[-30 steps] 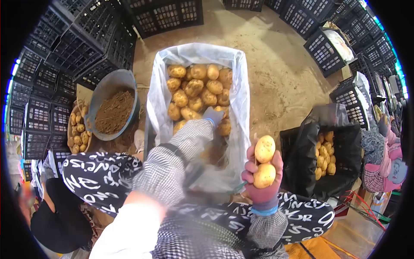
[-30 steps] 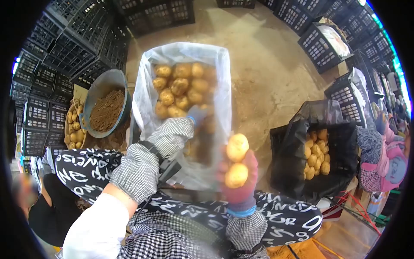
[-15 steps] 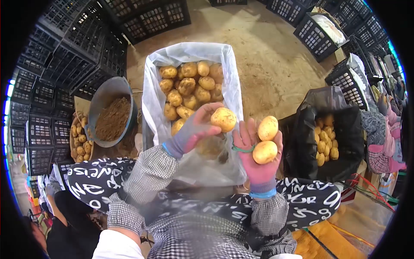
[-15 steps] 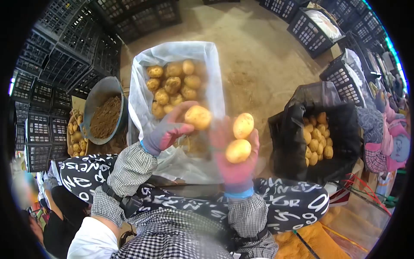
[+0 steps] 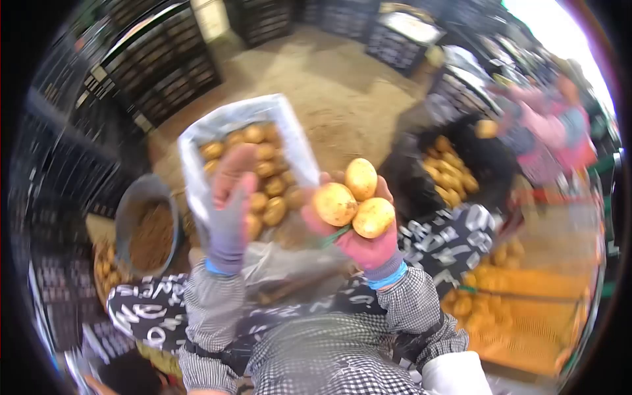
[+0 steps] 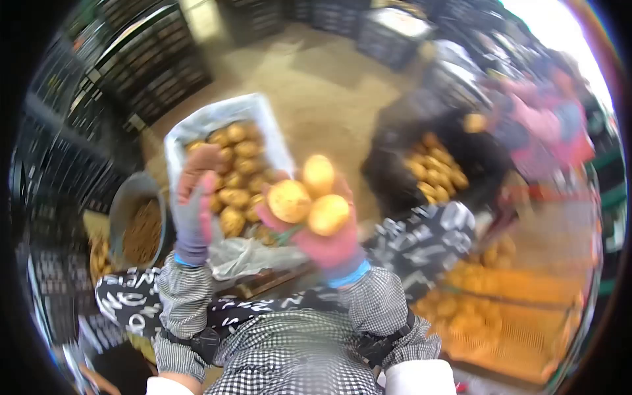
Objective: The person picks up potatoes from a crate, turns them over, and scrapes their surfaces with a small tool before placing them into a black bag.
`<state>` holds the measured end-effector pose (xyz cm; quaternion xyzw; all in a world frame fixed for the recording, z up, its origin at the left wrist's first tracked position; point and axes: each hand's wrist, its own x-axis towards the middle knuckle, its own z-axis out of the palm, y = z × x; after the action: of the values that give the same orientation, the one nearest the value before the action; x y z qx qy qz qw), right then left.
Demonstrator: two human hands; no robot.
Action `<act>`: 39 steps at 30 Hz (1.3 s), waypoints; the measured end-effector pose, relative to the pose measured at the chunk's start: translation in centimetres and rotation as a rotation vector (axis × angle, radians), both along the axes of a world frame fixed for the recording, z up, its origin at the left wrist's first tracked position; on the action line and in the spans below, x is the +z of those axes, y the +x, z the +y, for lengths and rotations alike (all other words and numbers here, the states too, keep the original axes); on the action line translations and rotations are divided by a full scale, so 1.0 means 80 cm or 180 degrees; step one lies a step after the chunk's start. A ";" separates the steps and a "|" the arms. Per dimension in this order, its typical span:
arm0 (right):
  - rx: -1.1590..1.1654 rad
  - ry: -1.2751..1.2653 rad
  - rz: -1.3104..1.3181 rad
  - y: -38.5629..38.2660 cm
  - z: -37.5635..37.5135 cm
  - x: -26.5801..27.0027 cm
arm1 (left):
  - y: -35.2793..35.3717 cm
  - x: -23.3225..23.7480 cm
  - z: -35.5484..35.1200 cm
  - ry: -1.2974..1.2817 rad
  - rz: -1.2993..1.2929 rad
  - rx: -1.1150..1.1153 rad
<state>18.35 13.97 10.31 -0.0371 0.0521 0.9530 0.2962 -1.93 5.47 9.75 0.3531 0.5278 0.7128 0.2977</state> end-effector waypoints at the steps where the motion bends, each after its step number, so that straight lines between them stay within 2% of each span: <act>1: -0.0204 0.0218 -0.0061 0.018 -0.009 0.025 | -0.002 0.009 0.005 0.0103 0.0191 0.0044; 2: -0.1088 0.1436 -0.0607 0.030 -0.026 0.056 | -0.003 -0.012 -0.001 0.0212 0.0482 0.0623; 3: -0.1845 0.2451 -0.1249 0.059 -0.043 0.092 | 0.016 0.002 0.009 0.0144 0.0476 0.0636; 4: -0.2706 0.3216 -0.2091 0.091 -0.059 0.129 | 0.021 0.032 0.014 0.0323 0.1475 0.0078; 6: -0.3862 0.4178 -0.3782 0.165 -0.077 0.213 | 0.029 -0.002 0.031 0.0594 0.0069 -0.0503; 9: -0.4106 0.4784 -0.6654 0.309 -0.137 0.301 | 0.025 -0.034 0.045 0.0614 -0.0450 -0.1199; 11: -0.4475 0.4537 -0.8008 0.381 -0.158 0.357 | -0.005 -0.047 0.064 0.0657 -0.0542 -0.1296; 14: -0.4754 0.3364 -0.9553 0.488 -0.190 0.412 | -0.009 -0.037 0.057 0.0605 -0.0618 -0.0998; 16: -0.4515 0.2425 -1.0274 0.543 -0.198 0.428 | -0.010 -0.044 0.053 0.0481 -0.0602 -0.0810; 18: -0.4172 0.1877 -1.0692 0.574 -0.200 0.433 | -0.012 -0.041 0.048 0.0324 -0.0440 -0.0530; 19: -0.4053 0.1778 -1.0745 0.573 -0.194 0.428 | -0.003 -0.030 0.041 0.0170 -0.0313 -0.0461; 21: -0.4108 0.2165 -1.0855 0.563 -0.195 0.417 | 0.000 -0.037 0.032 0.0483 0.0872 -0.0240; 23: -0.4581 0.2998 -1.0556 0.513 -0.183 0.399 | -0.019 -0.078 0.037 0.0446 -0.0143 -0.0492; 24: -0.4918 0.3560 -1.0225 0.473 -0.176 0.390 | -0.028 -0.123 0.041 0.0072 0.1642 -0.0026; 25: -0.5241 0.4103 -0.9798 0.431 -0.170 0.376 | -0.036 -0.169 0.047 -0.0286 0.3305 0.0811; 26: -0.5442 0.4627 -0.9227 0.388 -0.161 0.363 | -0.028 -0.181 0.041 -0.0666 0.2153 0.0203; 27: -0.5461 0.5085 -0.8582 0.340 -0.154 0.346 | -0.016 -0.211 0.046 -0.1203 0.1398 0.0037; 28: -0.5415 0.5439 -0.8014 0.299 -0.146 0.332 | -0.013 -0.218 0.036 -0.1356 0.1495 -0.0530; 30: -0.4871 0.5850 -0.6885 0.219 -0.111 0.291 | 0.006 -0.241 0.023 -0.1799 0.1398 -0.1086; 31: -0.4554 0.5960 -0.6376 0.185 -0.096 0.280 | 0.021 -0.238 0.017 -0.2049 0.1238 -0.1055; 34: -0.3230 0.5723 -0.4996 0.084 -0.047 0.214 | 0.018 -0.254 0.002 -0.2314 0.1775 -0.1046; 37: -0.1772 0.5092 -0.4262 0.004 0.001 0.114 | -0.011 -0.216 -0.013 -0.2778 0.1181 -0.0775; 39: -0.0942 0.4827 -0.4095 -0.023 0.026 0.032 | -0.045 -0.226 -0.013 -0.2685 0.1270 -0.0329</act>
<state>16.50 16.07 12.90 -0.3397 -0.7343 0.4869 0.3290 -5.57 4.41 -8.32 0.3572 0.8001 0.3386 0.3430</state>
